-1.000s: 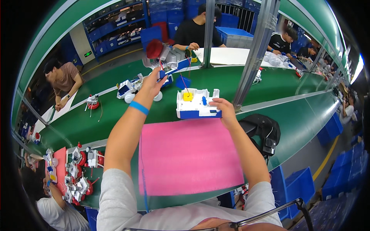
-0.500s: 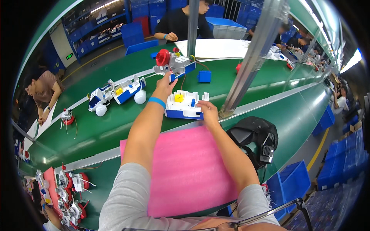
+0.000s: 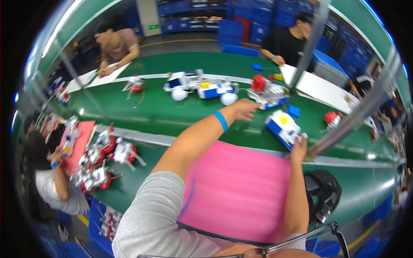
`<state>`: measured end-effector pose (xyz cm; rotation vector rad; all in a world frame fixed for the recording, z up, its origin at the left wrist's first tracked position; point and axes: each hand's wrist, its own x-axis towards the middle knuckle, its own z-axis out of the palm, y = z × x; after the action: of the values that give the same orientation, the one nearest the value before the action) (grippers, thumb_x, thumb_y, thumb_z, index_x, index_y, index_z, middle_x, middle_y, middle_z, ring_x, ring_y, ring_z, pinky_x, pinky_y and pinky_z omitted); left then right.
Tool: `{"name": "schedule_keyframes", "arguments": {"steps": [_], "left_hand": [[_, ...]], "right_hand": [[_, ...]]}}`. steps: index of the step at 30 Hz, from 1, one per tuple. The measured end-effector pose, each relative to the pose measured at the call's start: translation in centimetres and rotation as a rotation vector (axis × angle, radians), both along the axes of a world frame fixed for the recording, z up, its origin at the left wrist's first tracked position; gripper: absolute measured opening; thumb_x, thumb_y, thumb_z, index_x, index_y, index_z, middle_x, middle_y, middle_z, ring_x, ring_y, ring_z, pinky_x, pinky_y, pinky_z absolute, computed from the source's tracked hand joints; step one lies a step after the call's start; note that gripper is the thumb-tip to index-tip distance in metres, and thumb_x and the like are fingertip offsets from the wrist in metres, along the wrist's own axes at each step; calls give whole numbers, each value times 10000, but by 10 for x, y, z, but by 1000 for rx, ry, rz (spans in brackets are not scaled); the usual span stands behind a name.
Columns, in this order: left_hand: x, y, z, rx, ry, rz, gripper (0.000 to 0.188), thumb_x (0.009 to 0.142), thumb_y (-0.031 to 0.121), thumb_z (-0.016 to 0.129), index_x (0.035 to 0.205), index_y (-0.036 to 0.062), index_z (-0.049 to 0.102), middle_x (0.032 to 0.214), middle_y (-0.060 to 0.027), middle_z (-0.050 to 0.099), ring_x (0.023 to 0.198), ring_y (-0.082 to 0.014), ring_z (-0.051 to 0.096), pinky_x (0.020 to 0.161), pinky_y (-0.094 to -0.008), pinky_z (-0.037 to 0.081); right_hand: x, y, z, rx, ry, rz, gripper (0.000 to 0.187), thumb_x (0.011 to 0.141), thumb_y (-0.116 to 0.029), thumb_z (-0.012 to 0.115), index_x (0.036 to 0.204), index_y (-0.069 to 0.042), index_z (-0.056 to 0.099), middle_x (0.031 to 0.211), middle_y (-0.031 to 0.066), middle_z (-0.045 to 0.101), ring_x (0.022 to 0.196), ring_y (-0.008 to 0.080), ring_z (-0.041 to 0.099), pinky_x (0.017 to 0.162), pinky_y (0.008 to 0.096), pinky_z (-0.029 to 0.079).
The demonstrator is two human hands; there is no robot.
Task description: The person assembles electronic toy units on a factory line by picking up plastic casings and wheel assemblies from the conveyor belt, connecting the wiring to the circuit boards, and mounting the components together by hand before placing the units back on the belt.
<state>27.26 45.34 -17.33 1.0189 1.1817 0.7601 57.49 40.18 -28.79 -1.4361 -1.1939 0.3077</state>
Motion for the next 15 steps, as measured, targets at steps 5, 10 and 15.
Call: {"name": "schedule_keyframes", "arguments": {"steps": [5,10,15], "left_hand": [[-193,-56,72,305,364,176,720,738,422,715,1300,63,442,1171,-133,554,1027,-244,574,776,-412,523],[-423,-91,84,408,1401,552,543,704,371,697,1016,-62,597,1051,-263,608,995,-386,595,863,-420,471],[-485,-73,21,100,1644,240,469,758,358,659,1087,28,604,1091,-189,621,1000,-350,603,856,-427,487]], "right_hand": [[-69,-70,89,203,-361,-34,415,822,-114,608,1188,49,498,1143,192,546,1076,301,519,958,388,378],[-185,-63,105,-187,161,652,412,848,-98,576,1232,6,473,1093,140,562,958,223,585,824,317,480],[-287,-7,90,-639,674,857,533,882,-178,560,1315,42,340,1219,223,461,1061,364,540,872,422,499]]}}
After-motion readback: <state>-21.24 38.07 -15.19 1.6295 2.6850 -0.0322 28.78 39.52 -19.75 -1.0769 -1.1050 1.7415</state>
